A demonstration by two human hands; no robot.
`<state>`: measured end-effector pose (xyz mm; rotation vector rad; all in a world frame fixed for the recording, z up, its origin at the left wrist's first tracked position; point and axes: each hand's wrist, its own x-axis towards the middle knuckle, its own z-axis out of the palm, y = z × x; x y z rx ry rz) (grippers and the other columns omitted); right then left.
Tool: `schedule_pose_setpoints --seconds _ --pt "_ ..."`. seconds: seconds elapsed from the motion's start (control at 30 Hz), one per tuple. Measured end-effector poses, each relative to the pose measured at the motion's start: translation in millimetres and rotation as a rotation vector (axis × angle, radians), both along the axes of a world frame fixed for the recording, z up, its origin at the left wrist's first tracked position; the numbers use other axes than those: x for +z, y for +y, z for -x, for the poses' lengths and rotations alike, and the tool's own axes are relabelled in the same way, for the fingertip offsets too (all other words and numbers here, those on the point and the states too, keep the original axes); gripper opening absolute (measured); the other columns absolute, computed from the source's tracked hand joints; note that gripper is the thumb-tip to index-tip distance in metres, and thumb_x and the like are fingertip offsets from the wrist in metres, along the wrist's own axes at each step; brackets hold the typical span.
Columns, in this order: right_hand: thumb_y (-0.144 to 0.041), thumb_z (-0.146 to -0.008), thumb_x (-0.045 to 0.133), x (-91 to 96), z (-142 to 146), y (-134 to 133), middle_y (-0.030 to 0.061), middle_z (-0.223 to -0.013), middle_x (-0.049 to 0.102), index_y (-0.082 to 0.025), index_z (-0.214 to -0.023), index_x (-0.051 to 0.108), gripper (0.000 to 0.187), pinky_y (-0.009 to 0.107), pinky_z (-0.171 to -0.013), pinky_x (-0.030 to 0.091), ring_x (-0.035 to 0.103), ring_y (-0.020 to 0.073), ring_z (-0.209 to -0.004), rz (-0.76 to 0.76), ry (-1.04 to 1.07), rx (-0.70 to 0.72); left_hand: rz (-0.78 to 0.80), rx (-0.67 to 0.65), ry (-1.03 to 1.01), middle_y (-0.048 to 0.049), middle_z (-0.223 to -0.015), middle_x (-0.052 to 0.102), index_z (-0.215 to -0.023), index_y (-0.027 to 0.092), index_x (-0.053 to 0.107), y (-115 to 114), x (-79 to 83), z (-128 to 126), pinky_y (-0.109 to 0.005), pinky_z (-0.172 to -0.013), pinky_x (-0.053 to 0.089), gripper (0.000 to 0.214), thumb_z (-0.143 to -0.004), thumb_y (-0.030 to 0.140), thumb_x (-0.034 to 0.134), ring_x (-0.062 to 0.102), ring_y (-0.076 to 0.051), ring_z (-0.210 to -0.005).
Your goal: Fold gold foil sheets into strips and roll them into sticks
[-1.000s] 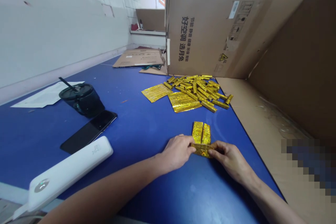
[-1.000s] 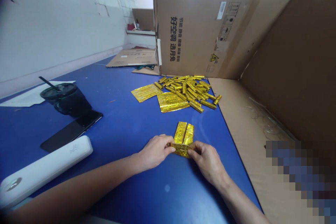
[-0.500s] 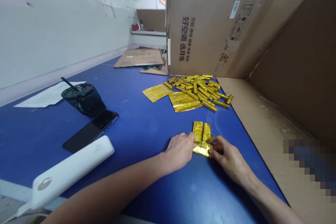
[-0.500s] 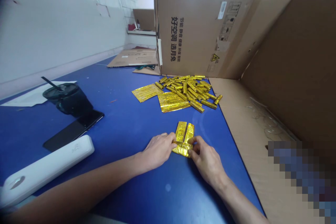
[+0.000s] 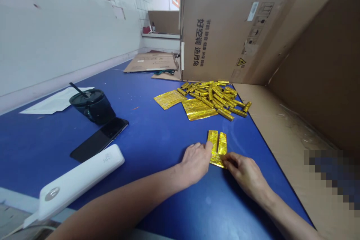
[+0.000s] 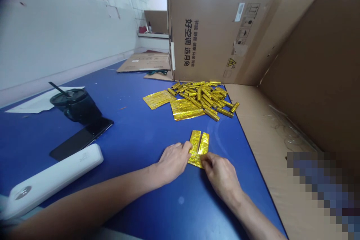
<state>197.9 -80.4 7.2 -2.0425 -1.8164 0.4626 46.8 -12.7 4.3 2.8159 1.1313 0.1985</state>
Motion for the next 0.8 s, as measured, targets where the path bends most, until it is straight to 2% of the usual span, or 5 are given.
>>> schedule_pose_setpoints --seconds 0.13,0.3,0.53,0.8 --pt "-0.022 -0.076 0.038 -1.7 1.2 0.4 0.0028 -0.083 0.068 -0.022 -0.081 0.063 0.026 0.027 -0.064 0.043 0.062 0.0196 -0.075 -0.004 -0.043 0.018 0.011 -0.060 -0.043 -0.0043 -0.082 0.057 -0.093 0.019 0.044 0.9 -1.9 1.7 -0.030 -0.067 0.041 0.014 -0.084 0.017 0.034 0.053 -0.019 -0.078" --pt "-0.022 -0.077 0.038 -2.9 1.1 0.5 0.0025 -0.082 0.068 -0.022 -0.082 0.064 0.026 0.027 -0.064 0.043 0.062 0.0194 -0.074 0.005 -0.044 0.018 0.050 -0.096 -0.154 -0.0034 -0.087 0.057 -0.099 0.020 0.043 2.8 -2.9 7.2 -0.030 -0.071 0.040 0.020 -0.084 0.031 0.040 0.052 -0.019 -0.083" --pt "-0.023 -0.077 0.039 -1.6 1.0 0.5 0.0029 -0.082 0.068 -0.022 -0.082 0.065 0.027 0.027 -0.065 0.044 0.062 0.0195 -0.075 0.004 -0.020 0.004 0.040 -0.111 -0.120 -0.0027 -0.086 0.057 -0.099 0.020 0.043 2.5 -4.0 4.0 -0.029 -0.069 0.040 0.017 -0.084 0.027 0.041 0.052 -0.019 -0.082" --pt "-0.024 -0.077 0.043 2.1 -0.5 -4.6 0.0043 -0.088 0.066 -0.021 -0.100 0.060 0.029 0.029 -0.065 0.046 0.061 0.0203 -0.075 -0.002 0.052 0.077 0.041 -0.081 -0.071 -0.0033 -0.085 0.057 -0.099 0.019 0.042 0.2 -1.4 2.3 -0.029 -0.068 0.041 0.015 -0.084 0.023 0.039 0.052 -0.018 -0.081"
